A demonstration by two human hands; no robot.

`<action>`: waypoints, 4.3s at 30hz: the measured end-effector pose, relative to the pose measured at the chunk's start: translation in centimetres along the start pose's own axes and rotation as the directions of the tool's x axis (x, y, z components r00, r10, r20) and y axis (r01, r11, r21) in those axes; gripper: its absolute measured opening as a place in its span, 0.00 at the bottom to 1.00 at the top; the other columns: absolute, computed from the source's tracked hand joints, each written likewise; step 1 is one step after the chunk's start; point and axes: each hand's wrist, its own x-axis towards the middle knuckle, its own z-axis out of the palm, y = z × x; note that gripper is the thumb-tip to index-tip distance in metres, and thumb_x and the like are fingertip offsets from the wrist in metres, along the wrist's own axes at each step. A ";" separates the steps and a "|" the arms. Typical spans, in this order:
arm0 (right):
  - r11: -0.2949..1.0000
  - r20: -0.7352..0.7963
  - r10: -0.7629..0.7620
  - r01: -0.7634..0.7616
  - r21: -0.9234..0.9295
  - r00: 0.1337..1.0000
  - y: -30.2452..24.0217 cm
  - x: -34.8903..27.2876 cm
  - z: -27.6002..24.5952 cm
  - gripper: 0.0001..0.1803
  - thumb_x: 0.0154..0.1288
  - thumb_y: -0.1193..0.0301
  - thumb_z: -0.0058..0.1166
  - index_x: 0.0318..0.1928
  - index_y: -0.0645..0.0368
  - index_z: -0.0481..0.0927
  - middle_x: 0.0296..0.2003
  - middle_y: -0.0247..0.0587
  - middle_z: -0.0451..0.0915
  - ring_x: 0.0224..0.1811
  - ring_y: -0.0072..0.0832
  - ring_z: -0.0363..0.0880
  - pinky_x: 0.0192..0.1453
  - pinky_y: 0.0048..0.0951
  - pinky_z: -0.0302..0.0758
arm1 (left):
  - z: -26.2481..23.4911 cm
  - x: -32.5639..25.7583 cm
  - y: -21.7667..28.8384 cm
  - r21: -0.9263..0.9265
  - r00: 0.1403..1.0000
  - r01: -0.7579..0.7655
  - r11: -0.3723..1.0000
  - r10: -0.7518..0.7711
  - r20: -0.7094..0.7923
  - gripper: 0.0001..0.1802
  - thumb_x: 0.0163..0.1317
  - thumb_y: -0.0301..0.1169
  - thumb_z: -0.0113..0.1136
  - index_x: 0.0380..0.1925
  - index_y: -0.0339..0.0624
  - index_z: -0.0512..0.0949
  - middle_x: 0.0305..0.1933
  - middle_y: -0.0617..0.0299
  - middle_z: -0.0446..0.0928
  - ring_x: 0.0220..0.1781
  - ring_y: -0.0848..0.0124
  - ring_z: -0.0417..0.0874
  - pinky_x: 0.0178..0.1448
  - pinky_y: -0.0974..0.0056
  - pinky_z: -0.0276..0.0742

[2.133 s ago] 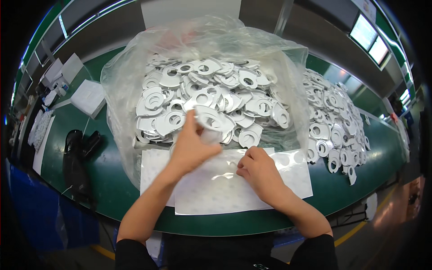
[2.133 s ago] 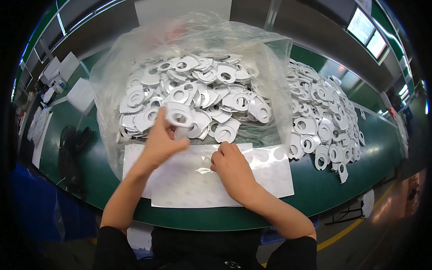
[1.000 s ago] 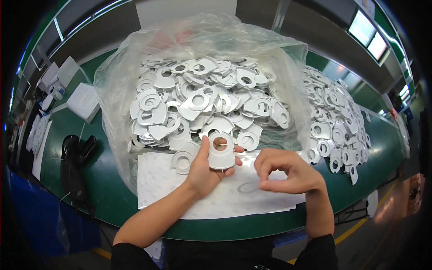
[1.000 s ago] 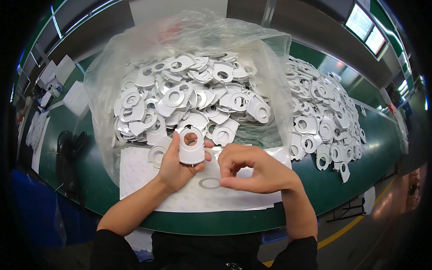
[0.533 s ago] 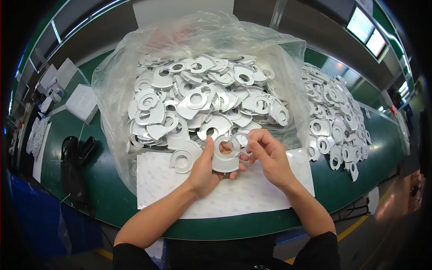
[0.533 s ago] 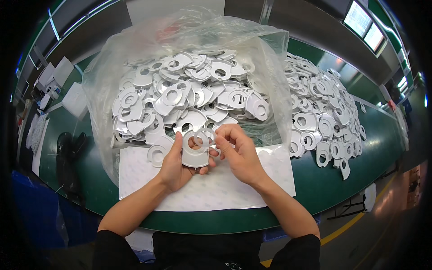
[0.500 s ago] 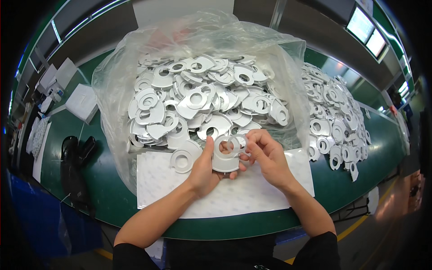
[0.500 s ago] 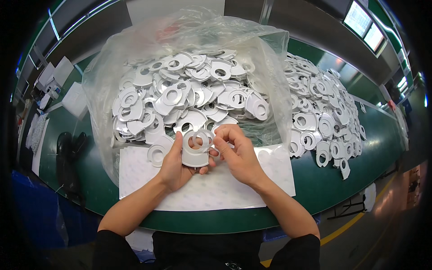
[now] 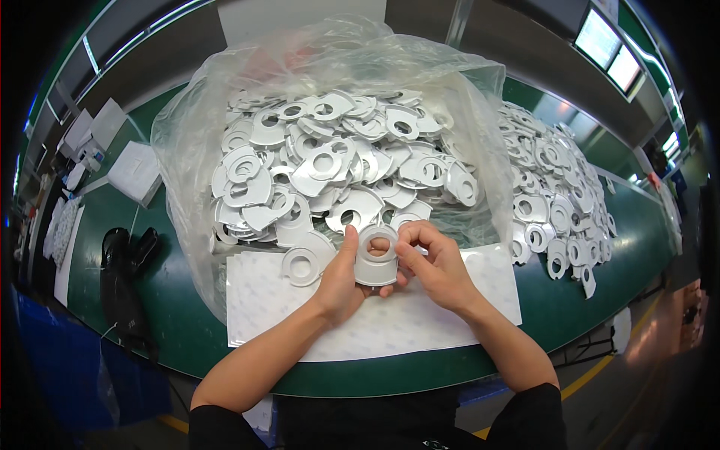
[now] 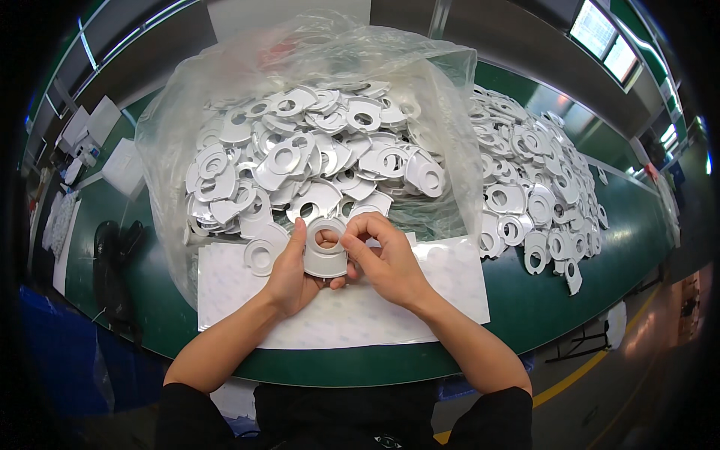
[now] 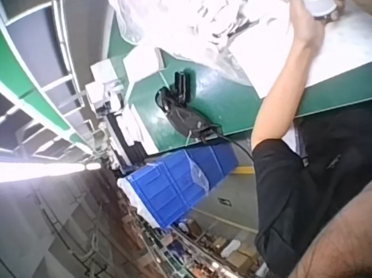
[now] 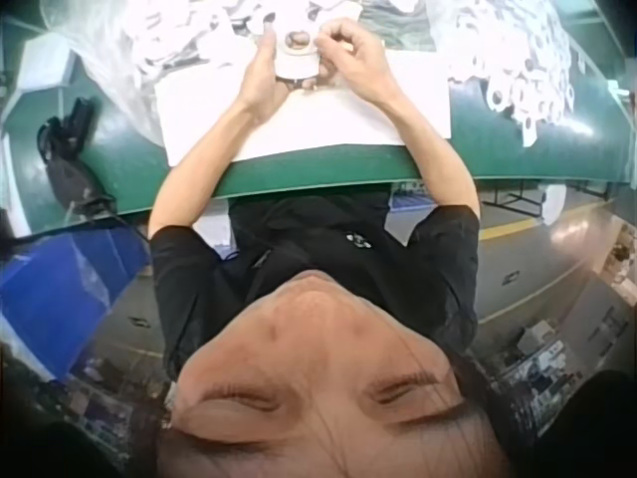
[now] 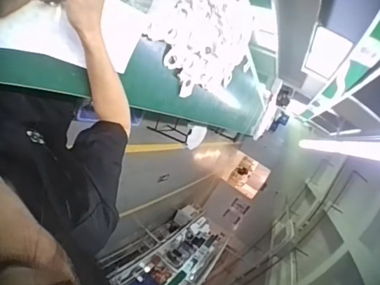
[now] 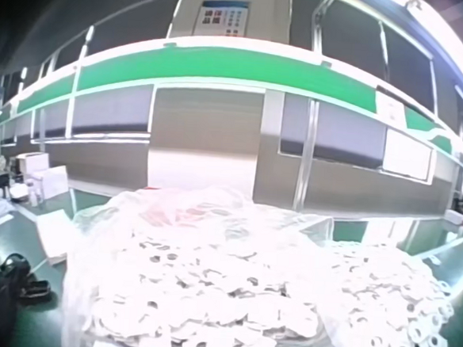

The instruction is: Apply circular adhesive stickers to white plastic components on an industrial assembly line.

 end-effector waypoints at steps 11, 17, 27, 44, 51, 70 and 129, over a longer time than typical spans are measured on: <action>1.000 0.007 0.024 -0.024 0.004 1.000 0.1 0.1 -0.1 0.06 0.66 0.74 0.50 0.36 0.65 0.72 0.37 0.36 0.68 0.25 0.20 0.73 0.30 0.19 0.72 | -0.4 0.1 -0.1 0.003 0.998 -0.009 1.000 0.008 0.063 0.40 0.68 0.61 0.16 0.47 0.42 0.72 0.33 0.54 0.77 0.29 0.71 0.74 0.34 0.68 0.68; 1.000 0.004 0.009 -0.009 0.000 1.000 0.2 0.1 -0.1 0.06 0.66 0.74 0.51 0.35 0.66 0.72 0.38 0.36 0.68 0.25 0.19 0.73 0.29 0.19 0.72 | -0.5 0.1 -0.1 0.008 0.998 -0.009 1.000 0.009 0.070 0.39 0.68 0.60 0.16 0.47 0.43 0.72 0.33 0.53 0.77 0.29 0.70 0.74 0.34 0.68 0.68; 0.991 -0.058 -0.056 0.048 -0.127 0.997 0.1 0.0 0.5 0.05 0.65 0.76 0.51 0.34 0.65 0.72 0.39 0.36 0.67 0.23 0.17 0.73 0.25 0.16 0.71 | -0.3 0.1 -0.1 0.007 0.999 -0.008 1.000 0.007 0.038 0.40 0.68 0.61 0.15 0.46 0.40 0.71 0.33 0.52 0.77 0.30 0.69 0.74 0.34 0.67 0.68; 0.976 -0.232 -0.081 0.031 -0.214 0.969 0.1 0.1 0.4 0.11 0.58 0.73 0.57 0.39 0.68 0.78 0.31 0.38 0.77 0.27 0.18 0.74 0.28 0.21 0.71 | 0.1 0.2 -0.2 0.032 0.998 -0.050 0.998 0.049 0.039 0.38 0.67 0.62 0.16 0.49 0.43 0.68 0.40 0.55 0.75 0.36 0.68 0.76 0.34 0.66 0.70; 0.977 -0.256 -0.030 -0.026 -0.212 0.966 0.3 0.0 0.0 0.07 0.58 0.74 0.55 0.31 0.69 0.78 0.23 0.37 0.76 0.20 0.17 0.74 0.26 0.19 0.70 | 0.0 -0.2 -0.8 0.246 0.996 -0.046 0.968 0.025 0.089 0.42 0.65 0.64 0.13 0.51 0.43 0.68 0.37 0.55 0.76 0.33 0.70 0.74 0.34 0.69 0.68; 0.535 -0.162 -0.248 -0.004 -0.845 0.955 -1.8 -0.6 0.4 0.22 0.44 0.56 0.68 0.20 0.60 0.72 0.20 0.37 0.73 0.22 0.30 0.74 0.24 0.32 0.68 | 0.4 -0.1 -0.4 0.298 0.997 -0.019 0.954 -0.004 0.077 0.45 0.61 0.68 0.11 0.42 0.43 0.69 0.29 0.59 0.75 0.23 0.76 0.73 0.22 0.73 0.62; 0.548 0.575 0.075 0.448 -0.707 0.815 -1.8 -3.7 3.8 0.10 0.51 0.75 0.57 0.33 0.65 0.70 0.37 0.46 0.70 0.43 0.40 0.72 0.38 0.34 0.76 | -1.5 0.7 -0.1 -0.323 0.991 0.069 0.944 -0.029 0.129 0.29 0.71 0.55 0.23 0.37 0.46 0.71 0.60 0.44 0.67 0.53 0.57 0.75 0.40 0.60 0.75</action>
